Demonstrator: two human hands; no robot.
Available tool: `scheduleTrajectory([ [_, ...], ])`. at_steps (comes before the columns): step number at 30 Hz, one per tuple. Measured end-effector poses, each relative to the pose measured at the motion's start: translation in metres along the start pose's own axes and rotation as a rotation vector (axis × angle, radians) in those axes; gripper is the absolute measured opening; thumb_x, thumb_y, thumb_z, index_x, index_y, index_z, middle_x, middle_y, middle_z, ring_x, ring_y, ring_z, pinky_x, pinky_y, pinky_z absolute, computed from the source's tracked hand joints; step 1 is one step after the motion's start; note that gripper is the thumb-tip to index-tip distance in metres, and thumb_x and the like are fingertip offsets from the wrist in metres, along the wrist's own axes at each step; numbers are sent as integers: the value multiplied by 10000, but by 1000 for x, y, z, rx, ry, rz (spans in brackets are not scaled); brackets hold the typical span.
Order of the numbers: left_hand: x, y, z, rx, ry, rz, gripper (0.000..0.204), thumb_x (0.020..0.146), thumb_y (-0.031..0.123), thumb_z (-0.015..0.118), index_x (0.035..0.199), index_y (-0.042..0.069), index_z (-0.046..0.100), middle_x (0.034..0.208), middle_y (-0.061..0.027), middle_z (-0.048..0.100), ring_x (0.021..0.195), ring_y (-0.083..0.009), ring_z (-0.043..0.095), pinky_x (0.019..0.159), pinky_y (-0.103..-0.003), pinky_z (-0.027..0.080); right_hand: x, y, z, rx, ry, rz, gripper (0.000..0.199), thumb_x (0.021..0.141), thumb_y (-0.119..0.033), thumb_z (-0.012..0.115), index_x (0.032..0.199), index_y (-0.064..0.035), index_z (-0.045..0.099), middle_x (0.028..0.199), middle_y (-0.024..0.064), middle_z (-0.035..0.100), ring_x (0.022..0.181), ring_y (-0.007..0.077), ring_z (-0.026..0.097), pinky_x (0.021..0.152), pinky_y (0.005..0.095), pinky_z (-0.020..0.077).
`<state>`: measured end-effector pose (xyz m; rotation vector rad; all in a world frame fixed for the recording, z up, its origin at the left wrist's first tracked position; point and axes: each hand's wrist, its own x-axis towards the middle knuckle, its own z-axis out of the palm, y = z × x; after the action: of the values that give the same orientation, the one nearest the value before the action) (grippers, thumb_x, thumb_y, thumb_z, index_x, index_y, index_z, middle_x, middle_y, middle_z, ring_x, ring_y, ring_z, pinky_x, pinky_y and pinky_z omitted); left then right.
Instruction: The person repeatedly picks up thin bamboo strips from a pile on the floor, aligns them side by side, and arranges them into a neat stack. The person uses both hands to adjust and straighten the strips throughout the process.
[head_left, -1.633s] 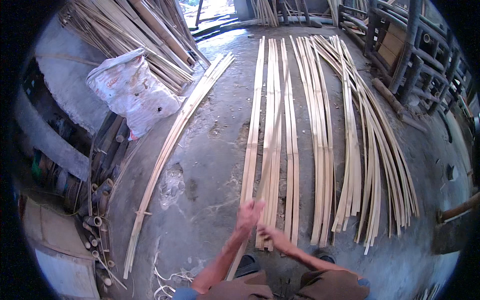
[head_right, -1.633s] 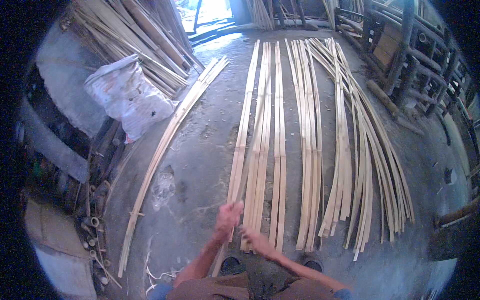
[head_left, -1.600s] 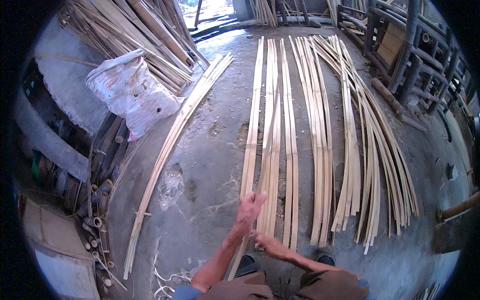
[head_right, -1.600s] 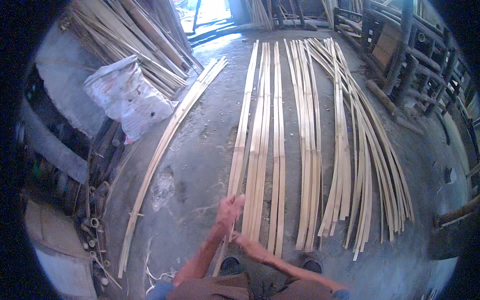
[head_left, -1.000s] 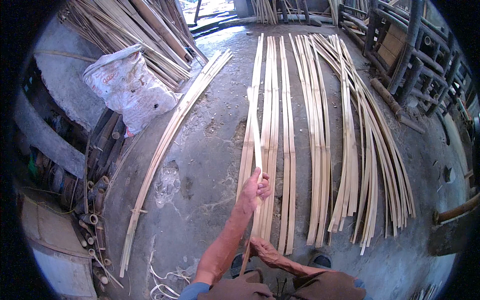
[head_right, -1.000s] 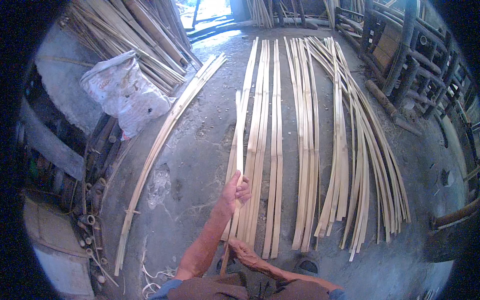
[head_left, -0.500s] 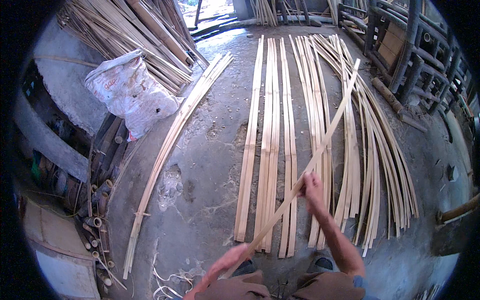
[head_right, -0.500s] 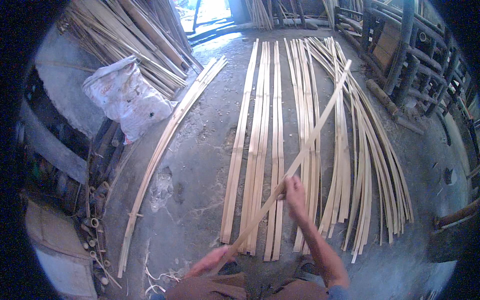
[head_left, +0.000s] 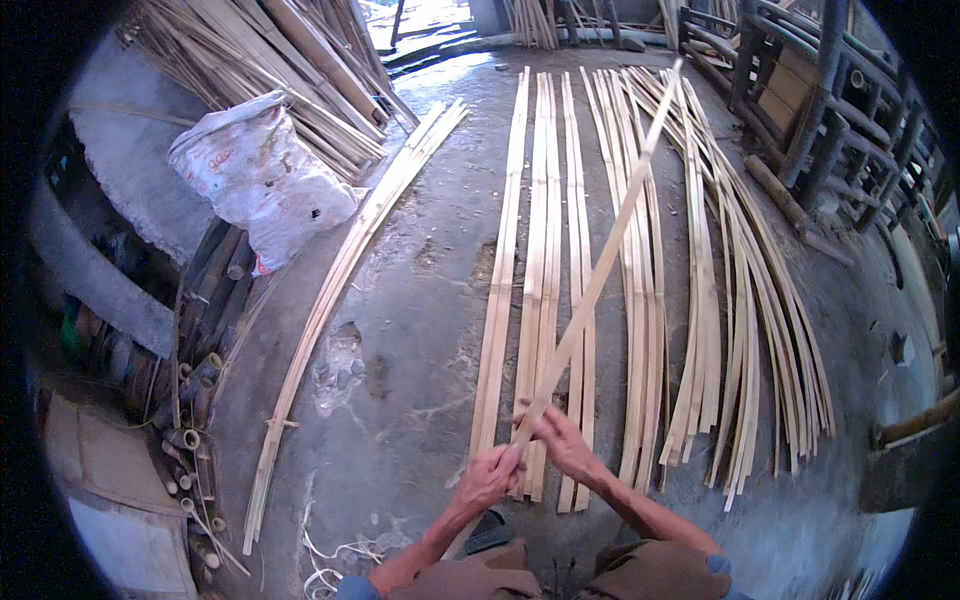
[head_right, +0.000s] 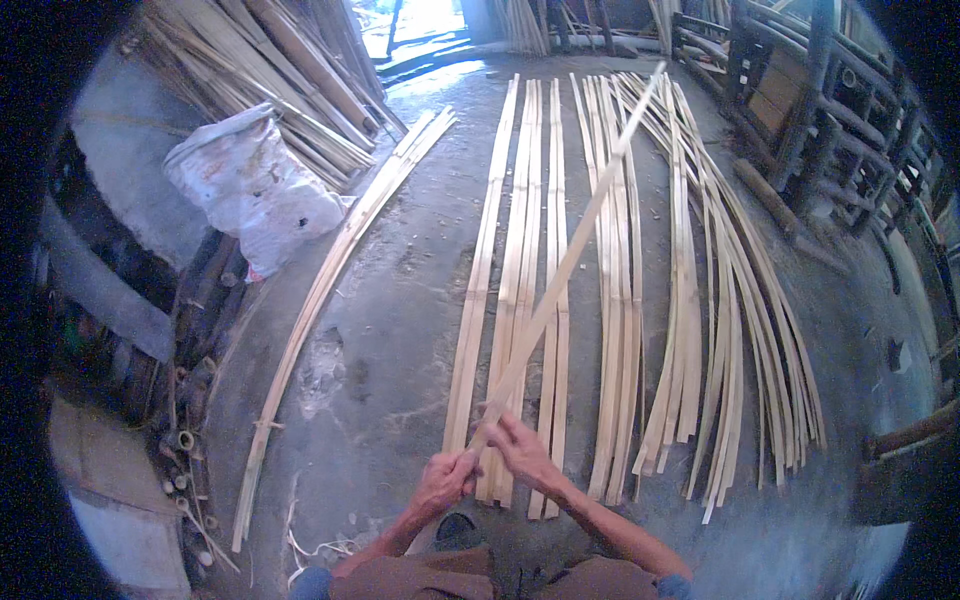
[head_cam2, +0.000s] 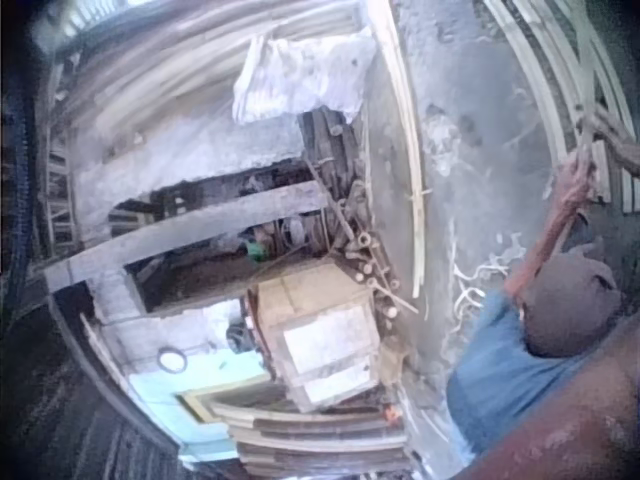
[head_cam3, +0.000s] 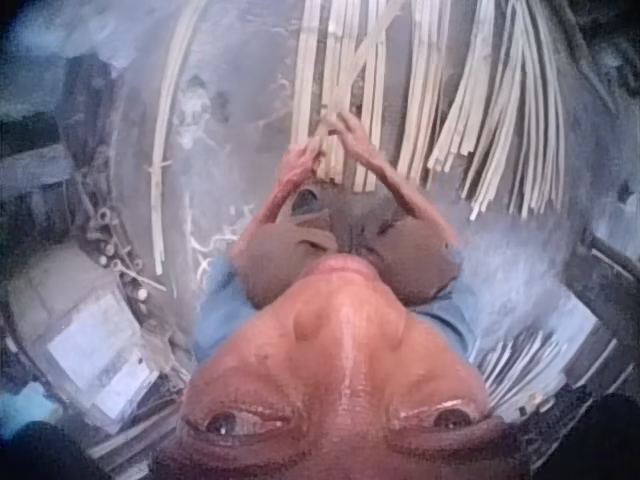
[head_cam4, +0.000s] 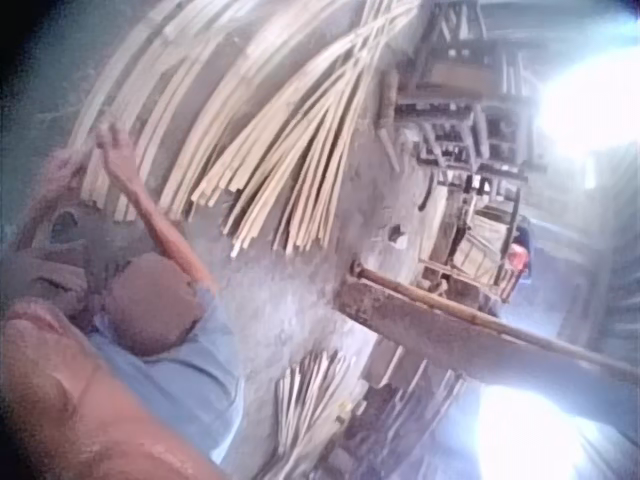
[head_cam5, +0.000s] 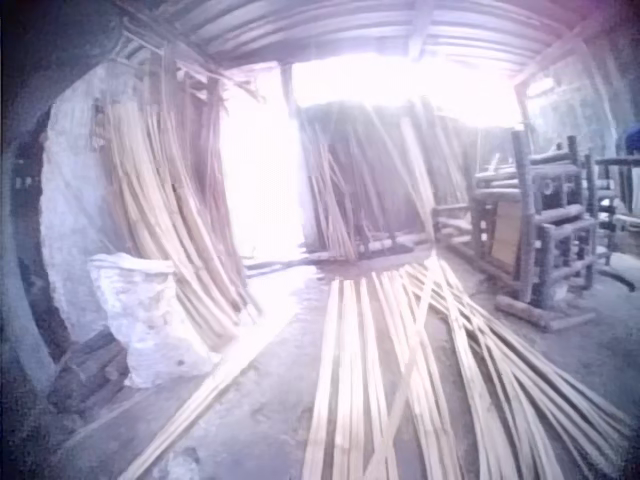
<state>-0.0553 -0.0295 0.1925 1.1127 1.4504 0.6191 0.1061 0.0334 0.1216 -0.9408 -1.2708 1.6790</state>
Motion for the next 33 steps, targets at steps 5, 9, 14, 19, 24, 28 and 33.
scheduleTrajectory([
  [5,9,5,9,180,1,238,442,993,340,574,1252,-12,510,885,-138,667,796,-223,673,739,-364,544,12,-25,-3,124,-12,-10,360,1052,-286,467,1296,-22,460,968,100,670,893,181,663,797,307,542],
  [9,-36,-55,-14,306,-84,244,660,938,348,657,1428,14,367,1103,-195,675,1010,-294,667,921,-413,517,43,-62,-52,134,58,-3,342,1053,-295,450,1272,-34,467,874,91,643,743,181,675,702,347,575],
  [14,-118,-136,-26,285,-116,-13,502,935,398,638,1298,61,554,1046,-132,712,977,-276,691,867,-413,530,70,-90,-88,113,188,-19,356,1055,-316,445,1267,-33,484,794,46,603,708,152,659,638,314,555],
  [19,-159,-185,-18,282,67,26,383,941,403,624,1045,36,599,881,-147,645,808,-263,629,731,-412,488,91,-125,-97,66,198,-83,373,1054,-332,451,1268,-30,496,803,30,598,722,145,657,661,309,561],
  [24,-141,-158,-6,325,467,144,420,948,394,615,825,-4,563,707,-173,550,643,-259,542,607,-422,422,111,-164,-60,-150,102,-188,666,1051,-541,243,1455,-36,398,1154,175,635,944,235,664,761,341,557],
  [28,-59,-75,-22,235,585,188,479,951,400,609,758,-27,510,632,-186,491,572,-271,496,554,-428,396,100,-128,-48,-227,31,-98,665,1047,-543,265,1462,-43,409,1133,168,634,943,231,656,795,344,554],
  [33,62,-44,-61,348,672,412,413,942,348,614,783,-22,523,684,-230,541,604,-359,534,578,-462,421,41,-46,-37,-237,-1,95,510,1062,-403,400,1337,10,517,1006,91,619,833,146,621,727,297,532],
])
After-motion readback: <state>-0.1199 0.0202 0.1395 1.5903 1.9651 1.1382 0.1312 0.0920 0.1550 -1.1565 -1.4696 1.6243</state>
